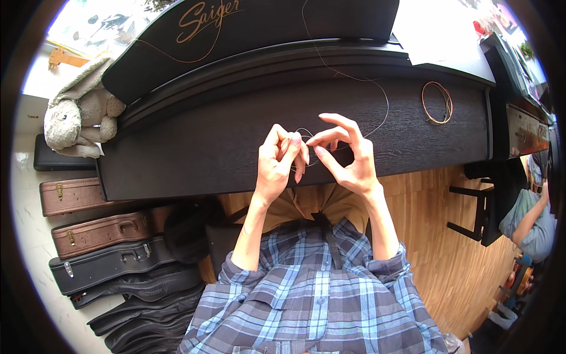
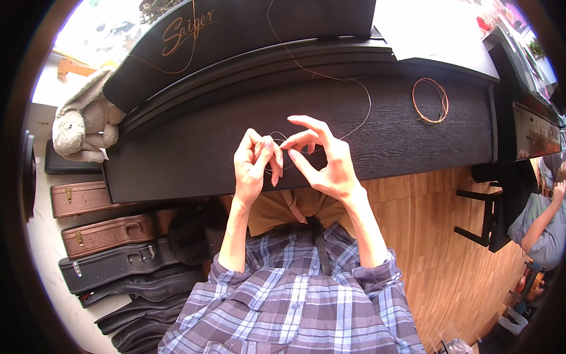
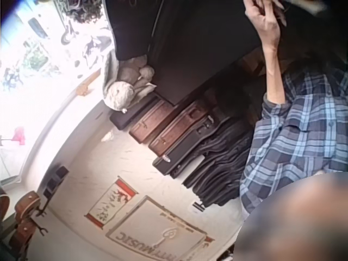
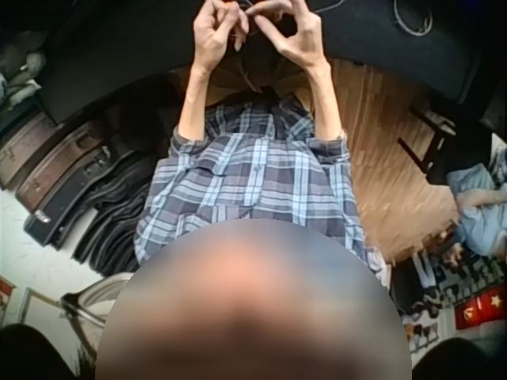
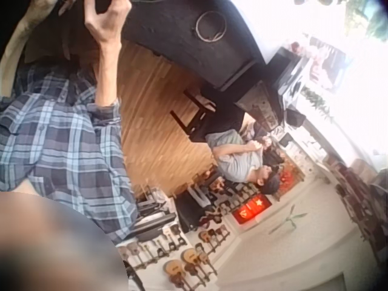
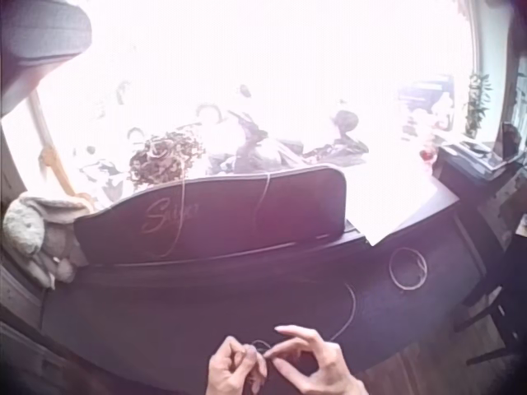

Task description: The person shapes a copper wire into a circular loop by hand, then sets it aside. They pick up a thinner wire and begin bending it into a loop as well. The person works over a dark surface with guitar cases visible in the background.

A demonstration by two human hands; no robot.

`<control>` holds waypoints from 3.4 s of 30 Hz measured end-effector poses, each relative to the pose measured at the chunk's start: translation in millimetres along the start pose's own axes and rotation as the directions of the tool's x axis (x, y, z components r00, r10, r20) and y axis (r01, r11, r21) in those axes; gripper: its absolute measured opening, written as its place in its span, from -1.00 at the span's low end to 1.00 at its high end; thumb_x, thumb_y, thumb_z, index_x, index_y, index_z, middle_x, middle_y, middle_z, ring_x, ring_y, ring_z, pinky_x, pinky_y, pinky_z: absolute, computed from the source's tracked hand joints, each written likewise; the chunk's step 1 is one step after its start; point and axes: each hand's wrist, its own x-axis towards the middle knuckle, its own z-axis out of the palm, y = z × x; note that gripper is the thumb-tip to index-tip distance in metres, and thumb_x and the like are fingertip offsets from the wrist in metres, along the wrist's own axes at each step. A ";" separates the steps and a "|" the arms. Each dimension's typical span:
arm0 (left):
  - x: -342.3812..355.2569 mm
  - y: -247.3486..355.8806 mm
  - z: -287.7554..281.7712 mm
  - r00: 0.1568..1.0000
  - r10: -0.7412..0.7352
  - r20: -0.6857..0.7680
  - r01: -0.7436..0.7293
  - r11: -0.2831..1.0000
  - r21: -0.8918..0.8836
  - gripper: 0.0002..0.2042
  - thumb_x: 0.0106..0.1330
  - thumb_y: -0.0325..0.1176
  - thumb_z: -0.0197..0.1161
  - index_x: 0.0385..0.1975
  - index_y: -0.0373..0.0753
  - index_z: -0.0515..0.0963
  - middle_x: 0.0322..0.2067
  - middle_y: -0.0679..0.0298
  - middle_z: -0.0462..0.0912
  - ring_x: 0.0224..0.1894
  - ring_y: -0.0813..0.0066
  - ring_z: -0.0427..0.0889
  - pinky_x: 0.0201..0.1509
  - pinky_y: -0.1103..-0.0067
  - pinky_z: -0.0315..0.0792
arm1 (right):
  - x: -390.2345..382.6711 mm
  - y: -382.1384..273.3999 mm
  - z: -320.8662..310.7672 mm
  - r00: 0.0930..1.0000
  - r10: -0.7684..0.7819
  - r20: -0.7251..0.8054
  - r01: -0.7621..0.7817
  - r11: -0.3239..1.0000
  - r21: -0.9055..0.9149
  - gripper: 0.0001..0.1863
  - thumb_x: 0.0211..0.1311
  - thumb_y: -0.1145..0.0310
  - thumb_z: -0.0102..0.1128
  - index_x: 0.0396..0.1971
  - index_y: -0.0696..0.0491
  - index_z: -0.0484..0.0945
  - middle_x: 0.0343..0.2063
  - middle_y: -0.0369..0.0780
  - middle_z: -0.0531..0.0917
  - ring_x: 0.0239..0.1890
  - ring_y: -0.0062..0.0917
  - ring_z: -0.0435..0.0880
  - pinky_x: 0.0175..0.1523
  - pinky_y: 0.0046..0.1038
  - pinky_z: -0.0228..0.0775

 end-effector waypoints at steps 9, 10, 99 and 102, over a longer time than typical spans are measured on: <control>-0.6 -2.4 4.2 0.994 0.096 -0.062 -0.097 0.995 -0.012 -0.73 0.57 -0.40 0.08 -0.43 -0.20 0.21 -0.53 0.11 0.62 -0.70 0.50 0.58 -0.64 0.70 0.38 | 3.8 -9.7 -0.2 0.993 0.107 0.053 -0.106 0.994 -0.021 -0.09 0.08 0.48 0.51 0.42 0.02 0.18 -0.12 -0.13 0.74 0.00 -0.37 0.76 0.21 -0.31 0.56; -1.5 -1.6 4.3 0.992 0.108 -0.061 -0.109 0.994 -0.005 -0.73 0.56 -0.41 0.09 -0.44 -0.20 0.22 -0.53 0.09 0.63 -0.69 0.48 0.60 -0.65 0.69 0.39 | 3.3 -12.3 -3.7 0.990 0.122 0.074 -0.118 0.992 -0.045 -0.06 0.07 0.47 0.52 0.43 0.01 0.16 -0.12 -0.14 0.74 0.00 -0.39 0.75 0.21 -0.31 0.56; -2.9 -0.5 -5.6 0.984 0.051 -0.174 -0.079 0.985 -0.157 -0.71 0.63 -0.26 -0.04 -0.30 -0.33 0.46 -0.76 0.35 0.36 -0.82 0.68 0.28 -0.71 0.67 0.28 | -16.7 -48.2 -83.5 0.750 0.659 -0.053 -0.642 0.745 0.180 -0.32 0.56 0.07 0.00 0.52 -0.01 0.04 -0.27 0.08 0.77 -0.52 -0.42 0.80 -0.55 -0.62 0.51; -2.4 -0.9 -6.1 0.984 0.045 -0.170 -0.073 0.984 -0.164 -0.71 0.63 -0.25 -0.03 -0.29 -0.33 0.46 -0.76 0.35 0.37 -0.83 0.68 0.28 -0.72 0.67 0.28 | -14.8 -48.2 -89.7 0.769 0.636 -0.058 -0.633 0.772 0.064 -0.50 0.52 0.14 0.11 0.34 0.02 0.37 -0.41 -0.08 0.77 -0.61 -0.60 0.70 -0.52 -0.70 0.43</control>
